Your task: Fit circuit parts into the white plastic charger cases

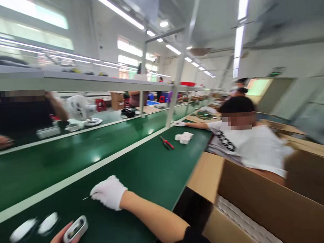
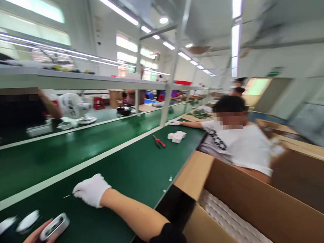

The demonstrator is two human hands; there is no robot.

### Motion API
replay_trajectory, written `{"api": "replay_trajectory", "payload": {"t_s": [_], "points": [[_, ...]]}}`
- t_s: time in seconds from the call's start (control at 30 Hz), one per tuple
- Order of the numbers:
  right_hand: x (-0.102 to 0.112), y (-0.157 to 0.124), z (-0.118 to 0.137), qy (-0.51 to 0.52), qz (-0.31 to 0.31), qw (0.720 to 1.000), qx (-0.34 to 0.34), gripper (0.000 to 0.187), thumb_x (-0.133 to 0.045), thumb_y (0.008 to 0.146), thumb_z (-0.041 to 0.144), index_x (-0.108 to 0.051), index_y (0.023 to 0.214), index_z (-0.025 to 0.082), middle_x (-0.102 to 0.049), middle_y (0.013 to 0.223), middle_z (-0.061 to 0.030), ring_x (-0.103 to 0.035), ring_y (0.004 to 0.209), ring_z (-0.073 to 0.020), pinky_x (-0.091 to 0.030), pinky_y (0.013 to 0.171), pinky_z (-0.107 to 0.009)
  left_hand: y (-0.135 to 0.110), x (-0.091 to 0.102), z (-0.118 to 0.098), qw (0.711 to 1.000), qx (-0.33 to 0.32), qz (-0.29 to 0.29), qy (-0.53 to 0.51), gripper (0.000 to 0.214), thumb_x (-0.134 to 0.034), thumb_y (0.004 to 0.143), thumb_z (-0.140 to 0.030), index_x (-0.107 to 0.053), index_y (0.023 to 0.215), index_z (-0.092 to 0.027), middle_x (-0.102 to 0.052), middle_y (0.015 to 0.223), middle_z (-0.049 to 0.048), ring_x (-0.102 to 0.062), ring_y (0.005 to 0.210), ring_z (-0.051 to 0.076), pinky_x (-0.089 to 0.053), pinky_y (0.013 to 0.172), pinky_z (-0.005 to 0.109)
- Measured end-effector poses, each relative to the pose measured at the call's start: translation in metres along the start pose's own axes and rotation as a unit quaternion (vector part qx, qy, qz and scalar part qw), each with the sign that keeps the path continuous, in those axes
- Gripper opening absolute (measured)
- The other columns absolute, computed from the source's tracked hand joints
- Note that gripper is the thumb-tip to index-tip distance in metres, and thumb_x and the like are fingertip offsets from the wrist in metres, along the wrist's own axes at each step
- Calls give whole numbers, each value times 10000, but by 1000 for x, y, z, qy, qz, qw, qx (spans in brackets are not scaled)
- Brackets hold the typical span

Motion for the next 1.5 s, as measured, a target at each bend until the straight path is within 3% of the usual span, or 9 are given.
{"api": "replay_trajectory", "payload": {"t_s": [0.03,0.1,0.3,0.53,0.7,0.93,1.1,1.27,1.5], "points": [[7,-6,8,-12,-5,1000,16,179,-484,925,327,-646,971,267,-686,897,30,-601,866,-154,-354,768,-303,-15,17,8,1000,22,-14,2,493,-670,566,-581,-667,958,-283,-744,828,14,-684,857,336,-586,667,413],[15,-14,18,-31,-7,999,37,175,-479,921,285,-648,885,262,-676,850,16,-578,839,-161,-283,851,-376,-38,34,7,998,29,-27,-43,523,-625,640,-560,-636,1045,-229,-726,987,46,-667,937,323,-555,797,418],[12,-24,31,-18,-58,998,17,192,-512,874,144,-619,753,247,-662,772,37,-515,804,-135,-129,911,-419,-43,29,-19,995,-3,-50,-88,432,-584,748,-453,-618,1077,-175,-692,1054,93,-661,933,270,-495,905,419],[5,-23,39,-41,-75,996,-11,184,-518,887,176,-620,751,248,-667,774,24,-494,791,-133,-148,850,-387,-45,32,-18,995,-16,-21,-95,332,-582,759,-375,-638,1037,-201,-696,1059,78,-636,987,277,-456,954,446],[5,-18,46,-44,-73,996,15,138,-540,886,227,-622,779,253,-667,831,30,-492,812,-131,-160,820,-378,-40,33,-19,995,-28,8,-92,311,-582,755,-354,-653,1021,-211,-705,1043,68,-630,1011,283,-453,959,442],[13,-15,56,-53,-47,994,79,115,-576,866,239,-615,758,225,-657,863,16,-492,835,-143,-166,782,-380,-39,34,-18,996,-31,10,-87,304,-585,749,-339,-658,1017,-216,-706,1055,64,-633,1010,281,-451,964,445],[17,-17,46,-32,-66,995,61,138,-569,857,203,-626,734,228,-655,854,19,-488,811,-138,-163,780,-381,-41,34,-18,995,-33,6,-92,283,-588,748,-334,-665,997,-222,-705,1063,59,-624,1034,284,-465,947,429],[10,-13,54,-40,-61,993,97,117,-577,860,249,-631,758,227,-656,869,1,-489,815,-152,-173,777,-381,-41,35,-17,996,-25,-5,-81,303,-587,744,-340,-662,1010,-215,-706,1056,64,-625,1031,287,-473,938,434],[13,-11,57,-43,-59,994,80,123,-602,852,235,-627,732,219,-644,822,-5,-495,808,-160,-188,760,-382,-40,34,-15,996,-31,2,-87,304,-597,748,-345,-655,1015,-212,-698,1076,70,-618,1040,285,-441,981,446]]}}
Point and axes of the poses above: each hand's wrist, its own y-axis towards the middle knuckle, its own x-axis out of the back of the hand, z = x × y, the point moved 5 cm from there along y, towards the middle knuckle
